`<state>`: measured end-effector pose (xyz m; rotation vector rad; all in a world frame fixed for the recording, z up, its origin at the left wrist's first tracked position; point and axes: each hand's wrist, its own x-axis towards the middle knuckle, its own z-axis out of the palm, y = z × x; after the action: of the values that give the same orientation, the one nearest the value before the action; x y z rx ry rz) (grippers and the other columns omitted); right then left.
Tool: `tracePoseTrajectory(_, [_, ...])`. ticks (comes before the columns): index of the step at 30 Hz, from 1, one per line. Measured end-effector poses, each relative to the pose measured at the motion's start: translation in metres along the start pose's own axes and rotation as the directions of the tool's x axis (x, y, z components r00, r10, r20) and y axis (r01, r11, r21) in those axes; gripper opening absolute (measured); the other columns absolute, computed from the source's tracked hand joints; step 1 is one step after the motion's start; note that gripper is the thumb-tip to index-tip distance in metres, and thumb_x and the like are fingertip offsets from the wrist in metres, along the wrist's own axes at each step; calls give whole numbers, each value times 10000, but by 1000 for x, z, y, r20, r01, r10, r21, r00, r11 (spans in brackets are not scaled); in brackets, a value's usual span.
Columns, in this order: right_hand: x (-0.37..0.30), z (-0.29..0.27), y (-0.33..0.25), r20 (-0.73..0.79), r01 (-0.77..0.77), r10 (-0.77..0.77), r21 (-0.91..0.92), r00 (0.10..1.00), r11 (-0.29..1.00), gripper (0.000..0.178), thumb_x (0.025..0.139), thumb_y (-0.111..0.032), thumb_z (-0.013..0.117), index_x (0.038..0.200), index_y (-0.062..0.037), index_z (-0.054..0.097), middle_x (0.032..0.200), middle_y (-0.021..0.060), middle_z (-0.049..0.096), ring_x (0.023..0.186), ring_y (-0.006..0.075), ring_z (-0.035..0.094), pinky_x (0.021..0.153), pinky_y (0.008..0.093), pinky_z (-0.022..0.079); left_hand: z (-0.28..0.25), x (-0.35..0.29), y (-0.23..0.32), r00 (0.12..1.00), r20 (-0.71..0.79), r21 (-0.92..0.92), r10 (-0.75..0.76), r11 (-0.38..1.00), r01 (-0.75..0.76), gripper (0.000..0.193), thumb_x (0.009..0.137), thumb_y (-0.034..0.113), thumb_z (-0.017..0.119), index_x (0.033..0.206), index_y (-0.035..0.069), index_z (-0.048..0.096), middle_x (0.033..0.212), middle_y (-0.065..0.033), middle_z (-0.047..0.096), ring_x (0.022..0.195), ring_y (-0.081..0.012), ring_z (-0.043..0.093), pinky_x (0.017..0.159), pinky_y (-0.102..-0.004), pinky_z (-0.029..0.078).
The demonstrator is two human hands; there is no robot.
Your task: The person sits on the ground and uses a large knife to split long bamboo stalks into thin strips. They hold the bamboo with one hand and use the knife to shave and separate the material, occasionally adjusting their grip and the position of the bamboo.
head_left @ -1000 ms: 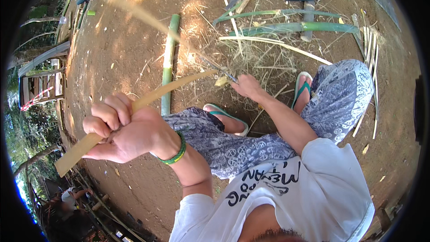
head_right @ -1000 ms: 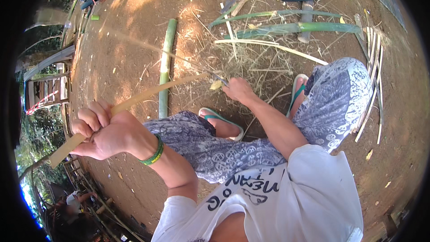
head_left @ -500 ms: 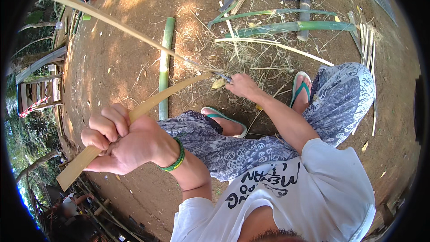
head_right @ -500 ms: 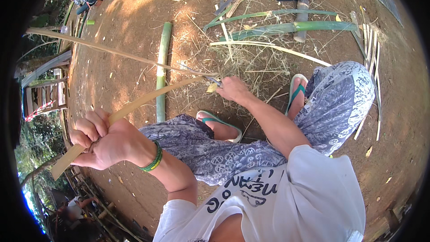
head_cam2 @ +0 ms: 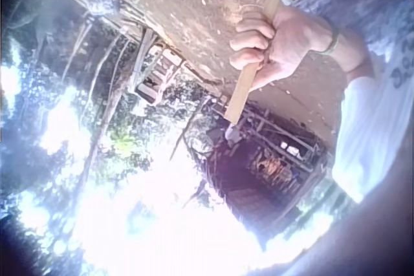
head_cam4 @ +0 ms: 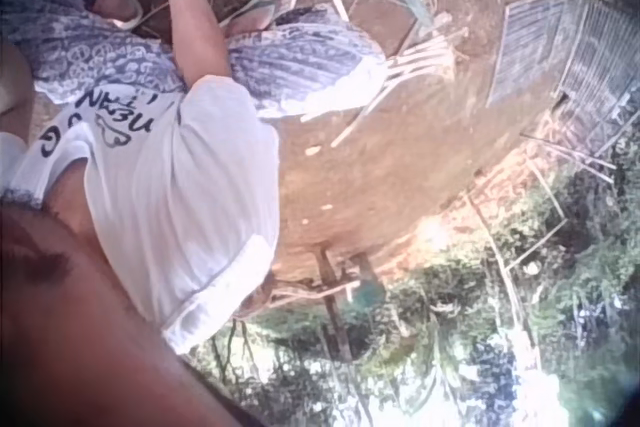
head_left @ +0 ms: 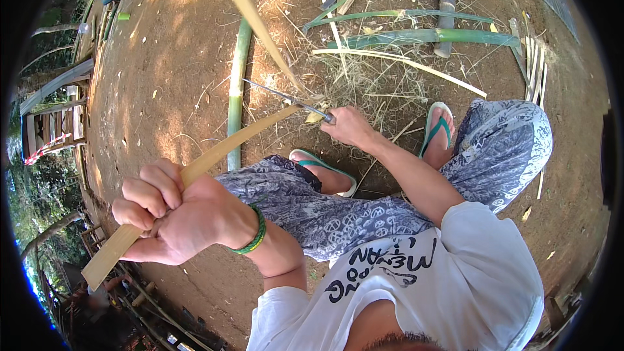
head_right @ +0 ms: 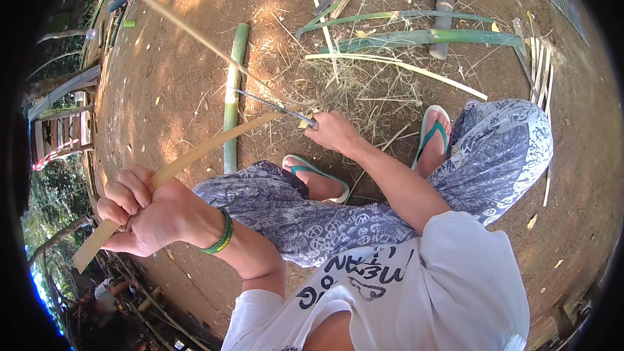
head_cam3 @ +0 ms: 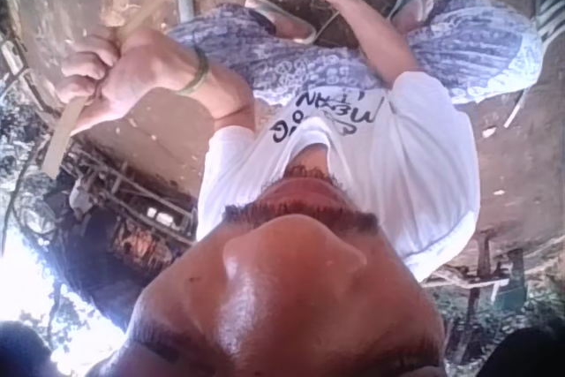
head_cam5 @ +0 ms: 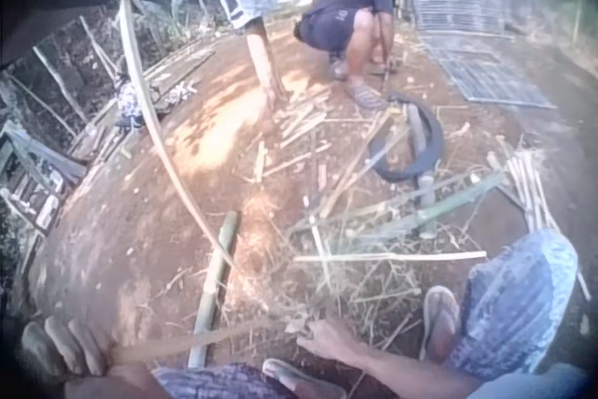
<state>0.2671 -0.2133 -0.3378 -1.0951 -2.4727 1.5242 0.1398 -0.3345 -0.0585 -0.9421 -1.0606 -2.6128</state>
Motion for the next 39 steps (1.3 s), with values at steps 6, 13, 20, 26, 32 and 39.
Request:
tracePoseTrajectory(6, [37,4,71,11,-138,141,-161,990,977,368,831,-345,694,887,18,720,836,256,705,820,414,701,792,479,568,17,6,-7,998,57,-34,4,999,-2,565,1017,620,370,684,167,313,572,38,244,466,-72,205,447,-232,137])
tracePoseTrajectory(13, [20,12,60,40,-83,86,-72,996,994,323,810,-324,655,889,-17,721,856,258,702,825,401,701,798,471,564,13,4,-5,999,34,6,-22,1000,22,549,1021,608,369,696,167,320,587,40,255,465,-74,222,457,-238,160])
tracePoseTrajectory(20, [25,-11,17,131,-3,28,-185,991,983,313,823,-294,649,812,18,676,761,242,680,735,377,686,764,482,558,-11,2,3,1000,-20,13,18,1000,-18,554,1023,603,363,688,164,315,574,39,263,466,-71,219,454,-233,145])
tracePoseTrajectory(26, [46,18,101,116,-142,176,-254,978,957,315,857,-310,655,893,-7,729,825,218,710,804,357,716,785,483,568,7,4,-3,999,40,11,-8,1000,8,549,1020,608,375,699,166,325,583,41,249,472,-71,217,460,-238,146])
tracePoseTrajectory(32, [22,-7,23,109,99,-80,-174,991,980,318,850,-291,669,910,18,717,862,222,712,825,383,710,802,469,567,-7,7,0,1000,-23,34,13,999,-12,541,1025,597,370,701,168,315,585,39,244,477,-74,206,467,-244,146])
tracePoseTrajectory(39, [47,2,92,113,-100,142,-317,983,943,314,852,-303,669,908,3,718,759,210,700,742,391,703,740,468,569,7,15,-4,999,-32,66,12,998,-10,545,1034,590,344,688,170,304,581,38,237,474,-79,196,465,-242,146])
